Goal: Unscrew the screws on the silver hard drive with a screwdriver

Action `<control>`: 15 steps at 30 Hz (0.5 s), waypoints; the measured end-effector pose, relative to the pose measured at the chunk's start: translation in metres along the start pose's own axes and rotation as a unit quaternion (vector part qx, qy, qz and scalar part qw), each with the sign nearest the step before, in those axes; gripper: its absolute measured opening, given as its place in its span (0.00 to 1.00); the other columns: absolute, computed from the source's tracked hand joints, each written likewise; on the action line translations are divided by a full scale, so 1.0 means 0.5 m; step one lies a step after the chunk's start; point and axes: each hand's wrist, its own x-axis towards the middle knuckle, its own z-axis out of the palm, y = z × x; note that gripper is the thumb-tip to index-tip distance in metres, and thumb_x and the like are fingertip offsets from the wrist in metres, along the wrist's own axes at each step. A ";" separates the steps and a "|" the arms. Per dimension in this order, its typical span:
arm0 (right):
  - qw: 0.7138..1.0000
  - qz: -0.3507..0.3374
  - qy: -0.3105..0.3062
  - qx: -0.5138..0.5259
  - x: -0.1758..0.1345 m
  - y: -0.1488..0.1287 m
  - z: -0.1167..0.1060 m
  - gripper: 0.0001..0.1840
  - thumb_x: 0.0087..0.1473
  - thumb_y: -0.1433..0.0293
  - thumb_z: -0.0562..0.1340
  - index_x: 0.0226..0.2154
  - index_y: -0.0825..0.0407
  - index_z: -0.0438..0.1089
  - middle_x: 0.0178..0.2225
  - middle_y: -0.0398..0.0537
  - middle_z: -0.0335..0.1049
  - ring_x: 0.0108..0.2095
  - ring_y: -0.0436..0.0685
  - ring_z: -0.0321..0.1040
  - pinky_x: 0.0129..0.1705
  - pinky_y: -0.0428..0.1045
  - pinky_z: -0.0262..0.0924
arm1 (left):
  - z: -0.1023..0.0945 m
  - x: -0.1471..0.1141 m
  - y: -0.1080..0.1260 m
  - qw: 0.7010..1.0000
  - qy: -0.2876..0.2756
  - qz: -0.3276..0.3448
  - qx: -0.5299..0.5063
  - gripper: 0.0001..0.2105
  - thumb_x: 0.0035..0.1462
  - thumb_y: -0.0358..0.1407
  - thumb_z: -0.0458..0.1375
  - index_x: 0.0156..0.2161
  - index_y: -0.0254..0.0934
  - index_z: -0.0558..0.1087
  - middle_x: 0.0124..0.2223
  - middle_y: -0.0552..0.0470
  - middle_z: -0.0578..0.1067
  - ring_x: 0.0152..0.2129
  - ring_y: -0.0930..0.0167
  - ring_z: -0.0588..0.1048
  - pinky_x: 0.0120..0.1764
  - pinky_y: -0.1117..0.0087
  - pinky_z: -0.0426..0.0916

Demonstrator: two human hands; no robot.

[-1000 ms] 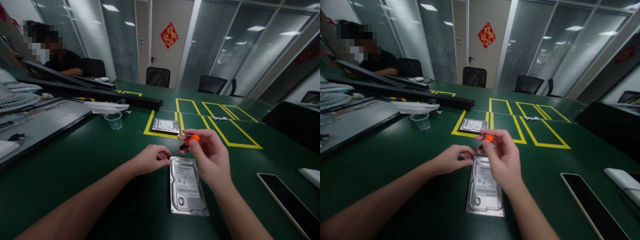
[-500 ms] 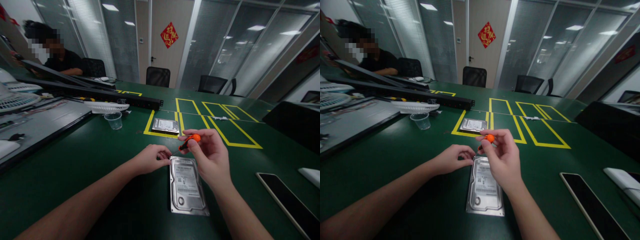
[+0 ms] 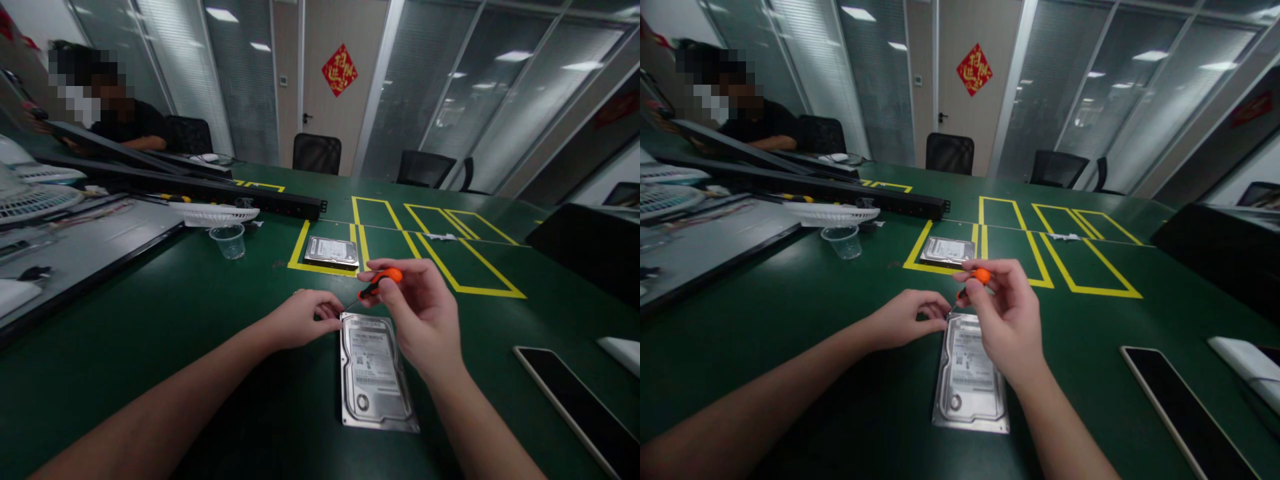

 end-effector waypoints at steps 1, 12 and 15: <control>1.000 -0.002 0.002 -0.001 0.000 -0.001 0.001 0.07 0.65 0.69 0.67 0.46 0.47 0.73 0.49 0.50 0.77 0.44 0.57 0.80 0.37 0.50 0.80 | 0.000 0.000 0.001 1.000 0.001 0.002 0.001 0.11 0.58 0.32 0.68 0.46 0.31 0.80 0.40 0.44 0.84 0.36 0.64 0.82 0.43 0.63 0.78; 1.000 -0.005 -0.005 -0.015 0.000 0.000 -0.002 0.08 0.65 0.69 0.67 0.47 0.48 0.73 0.47 0.50 0.77 0.45 0.57 0.80 0.37 0.49 0.80 | -0.001 -0.003 0.005 1.000 -0.001 0.000 0.018 0.11 0.59 0.33 0.68 0.46 0.32 0.80 0.41 0.45 0.84 0.37 0.65 0.82 0.43 0.64 0.77; 1.000 0.002 0.007 -0.013 0.001 0.001 -0.001 0.08 0.63 0.69 0.69 0.45 0.47 0.72 0.48 0.49 0.77 0.44 0.57 0.81 0.36 0.49 0.81 | -0.001 -0.006 0.013 0.999 -0.003 0.005 0.048 0.10 0.61 0.33 0.66 0.46 0.33 0.79 0.41 0.46 0.83 0.37 0.65 0.82 0.43 0.64 0.76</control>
